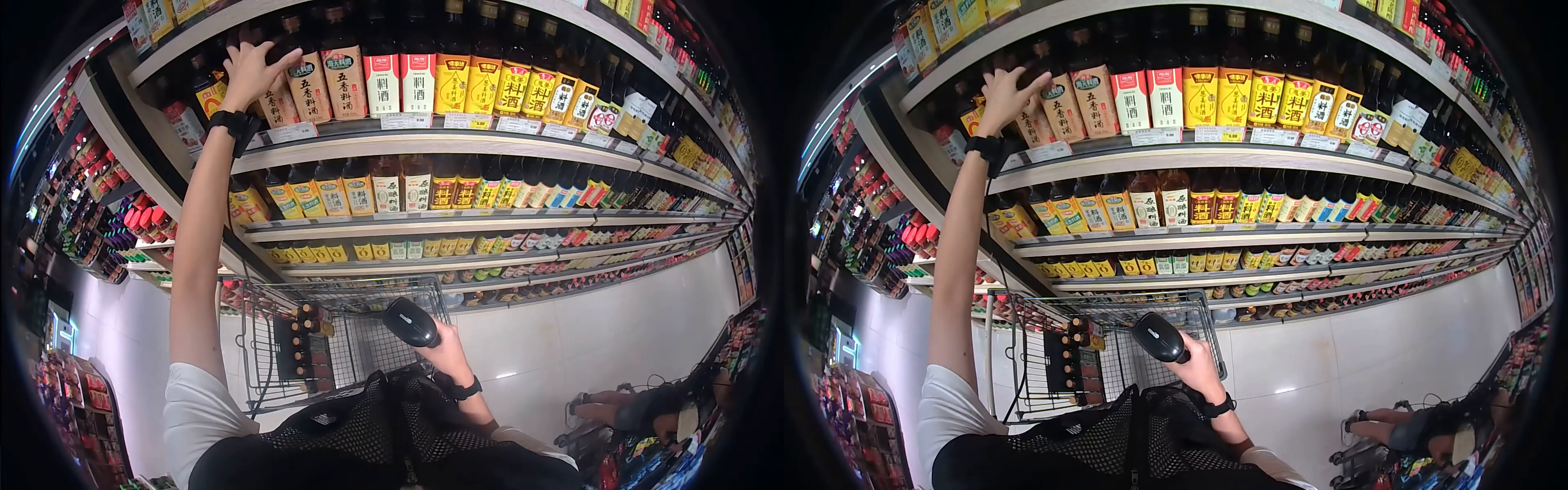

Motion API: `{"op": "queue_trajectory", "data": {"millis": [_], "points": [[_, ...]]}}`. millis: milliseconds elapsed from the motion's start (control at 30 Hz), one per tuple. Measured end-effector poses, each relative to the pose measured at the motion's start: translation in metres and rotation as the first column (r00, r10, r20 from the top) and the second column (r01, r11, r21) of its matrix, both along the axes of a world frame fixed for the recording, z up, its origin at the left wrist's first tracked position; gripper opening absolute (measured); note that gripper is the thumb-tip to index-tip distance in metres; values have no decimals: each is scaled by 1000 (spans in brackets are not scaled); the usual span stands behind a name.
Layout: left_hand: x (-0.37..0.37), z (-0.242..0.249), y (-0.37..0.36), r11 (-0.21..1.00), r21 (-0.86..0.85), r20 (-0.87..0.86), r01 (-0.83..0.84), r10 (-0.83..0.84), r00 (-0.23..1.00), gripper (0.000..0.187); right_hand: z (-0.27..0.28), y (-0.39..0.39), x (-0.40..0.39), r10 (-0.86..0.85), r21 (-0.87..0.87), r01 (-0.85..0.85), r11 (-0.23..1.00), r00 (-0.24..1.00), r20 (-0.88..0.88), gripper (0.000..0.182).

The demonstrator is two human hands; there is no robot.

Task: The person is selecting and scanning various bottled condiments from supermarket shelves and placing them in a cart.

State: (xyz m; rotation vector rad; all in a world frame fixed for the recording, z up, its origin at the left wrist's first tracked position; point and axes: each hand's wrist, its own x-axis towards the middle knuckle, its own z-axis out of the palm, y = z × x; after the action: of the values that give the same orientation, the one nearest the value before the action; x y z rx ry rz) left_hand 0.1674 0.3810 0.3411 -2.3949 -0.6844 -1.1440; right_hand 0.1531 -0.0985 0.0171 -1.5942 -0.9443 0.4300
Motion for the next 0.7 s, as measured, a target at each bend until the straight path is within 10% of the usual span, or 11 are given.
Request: {"op": "queue_trajectory", "data": {"millis": [200,700], "points": [[5,5,-11,917,-304,164,259,-218,962,72,-5,4,-1,20,-5,-20,1000,1000,-2,45],[21,-9,7,947,-266,149,178,-142,978,74,-1,12,0,71,-61,-74,995,997,-41,42]]}}
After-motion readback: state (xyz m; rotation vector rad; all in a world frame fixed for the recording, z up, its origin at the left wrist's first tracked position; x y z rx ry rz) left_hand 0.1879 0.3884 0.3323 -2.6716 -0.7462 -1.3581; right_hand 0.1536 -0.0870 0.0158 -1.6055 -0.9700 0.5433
